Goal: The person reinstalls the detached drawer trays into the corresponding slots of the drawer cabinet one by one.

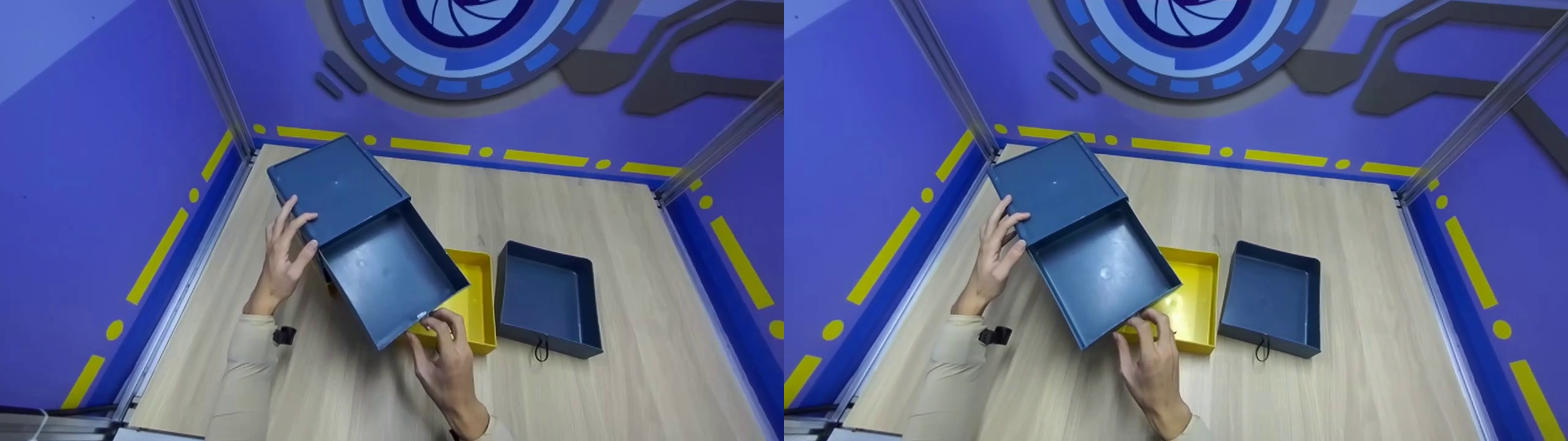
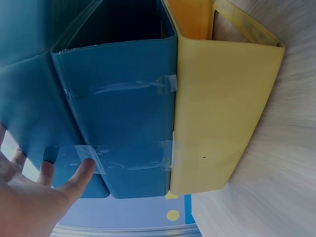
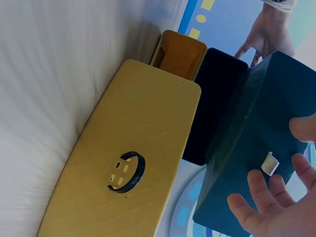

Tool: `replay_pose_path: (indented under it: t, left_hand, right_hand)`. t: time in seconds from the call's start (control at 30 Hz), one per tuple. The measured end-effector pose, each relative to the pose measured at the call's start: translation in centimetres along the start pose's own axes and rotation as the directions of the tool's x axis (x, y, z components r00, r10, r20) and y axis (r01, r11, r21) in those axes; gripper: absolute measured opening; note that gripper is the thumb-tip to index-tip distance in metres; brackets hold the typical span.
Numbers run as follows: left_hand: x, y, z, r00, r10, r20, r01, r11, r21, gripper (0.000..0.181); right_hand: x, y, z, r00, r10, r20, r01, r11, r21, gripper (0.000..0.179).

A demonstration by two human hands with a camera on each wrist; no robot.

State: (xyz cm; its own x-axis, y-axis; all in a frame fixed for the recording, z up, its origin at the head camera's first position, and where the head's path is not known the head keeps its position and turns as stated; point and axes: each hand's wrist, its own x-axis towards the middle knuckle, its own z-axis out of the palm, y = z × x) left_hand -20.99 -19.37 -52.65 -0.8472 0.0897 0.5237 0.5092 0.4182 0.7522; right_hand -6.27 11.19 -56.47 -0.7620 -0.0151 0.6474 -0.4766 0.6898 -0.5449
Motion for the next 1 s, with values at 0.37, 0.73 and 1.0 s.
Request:
replay_pose_path:
  t: [0.37,0.73,1.0]
  left_hand:
    - [-0.2,-0.1,0.0,1.000,-0.024,0.003,0.024,1.000,-0.005,0.046]
    - [0.0,0.2,0.0,1.000,-0.026,0.009,0.026,1.000,0.008,0.046]
    - [-0.1,0.3,0.0,0.999,-0.038,0.015,0.038,0.999,0.022,0.046]
  right_hand:
    - [0.5,-0.4,-0.1,0.999,0.034,0.019,-0.034,0.999,-0.016,0.045]
    - [1.3,-1.0,0.0,0.998,0.060,0.026,-0.059,0.998,-0.038,0.046]
    - [1.7,-1.1,0.2,0.997,0.071,0.012,-0.071,0.997,-0.021,0.042]
